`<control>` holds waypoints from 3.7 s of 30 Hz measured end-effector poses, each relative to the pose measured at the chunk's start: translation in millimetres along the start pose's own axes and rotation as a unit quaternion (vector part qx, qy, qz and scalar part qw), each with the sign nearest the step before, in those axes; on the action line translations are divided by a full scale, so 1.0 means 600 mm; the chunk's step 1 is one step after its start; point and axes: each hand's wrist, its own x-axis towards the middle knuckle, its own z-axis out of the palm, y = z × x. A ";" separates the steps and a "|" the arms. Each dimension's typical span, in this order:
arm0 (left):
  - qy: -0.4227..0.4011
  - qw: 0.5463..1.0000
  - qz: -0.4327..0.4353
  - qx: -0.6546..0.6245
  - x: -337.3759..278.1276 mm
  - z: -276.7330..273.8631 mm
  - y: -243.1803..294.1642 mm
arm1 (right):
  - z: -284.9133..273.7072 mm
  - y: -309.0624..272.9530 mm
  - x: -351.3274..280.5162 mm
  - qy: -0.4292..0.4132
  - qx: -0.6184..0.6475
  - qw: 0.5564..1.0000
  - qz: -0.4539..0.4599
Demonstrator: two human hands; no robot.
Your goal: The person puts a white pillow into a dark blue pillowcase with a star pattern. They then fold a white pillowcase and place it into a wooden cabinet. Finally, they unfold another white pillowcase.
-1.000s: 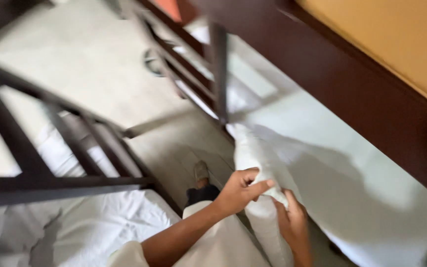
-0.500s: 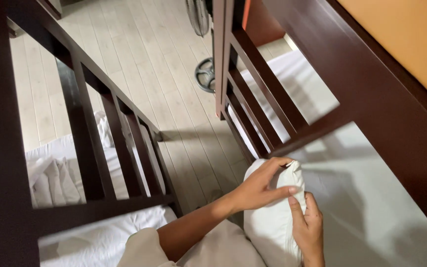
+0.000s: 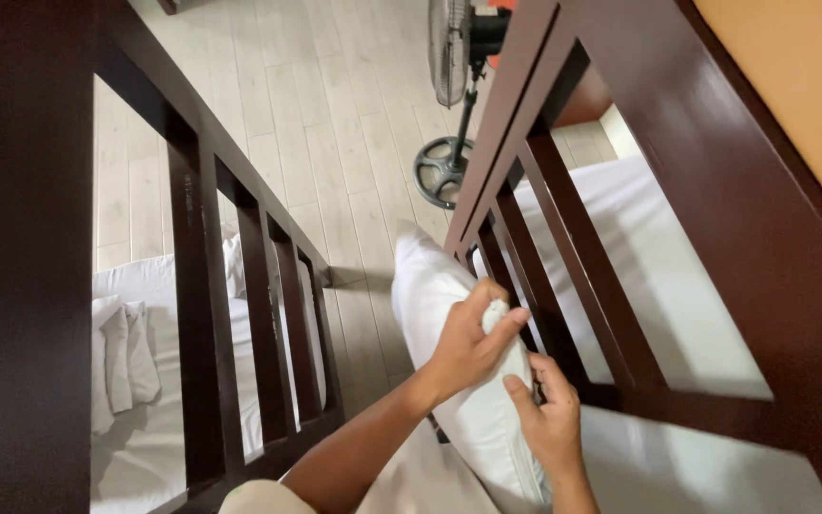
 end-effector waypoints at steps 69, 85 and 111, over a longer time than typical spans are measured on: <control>0.804 0.584 -0.035 0.110 0.836 -0.876 -0.378 | 0.858 -0.059 1.420 -0.257 0.330 0.898 0.135; 0.815 0.579 -0.020 0.019 0.889 -1.106 -0.477 | 1.155 -0.166 1.574 -0.416 0.260 0.850 0.192; 0.853 0.516 -0.080 0.002 0.870 -1.762 -0.514 | 1.844 -0.465 1.634 -0.418 0.266 0.863 0.097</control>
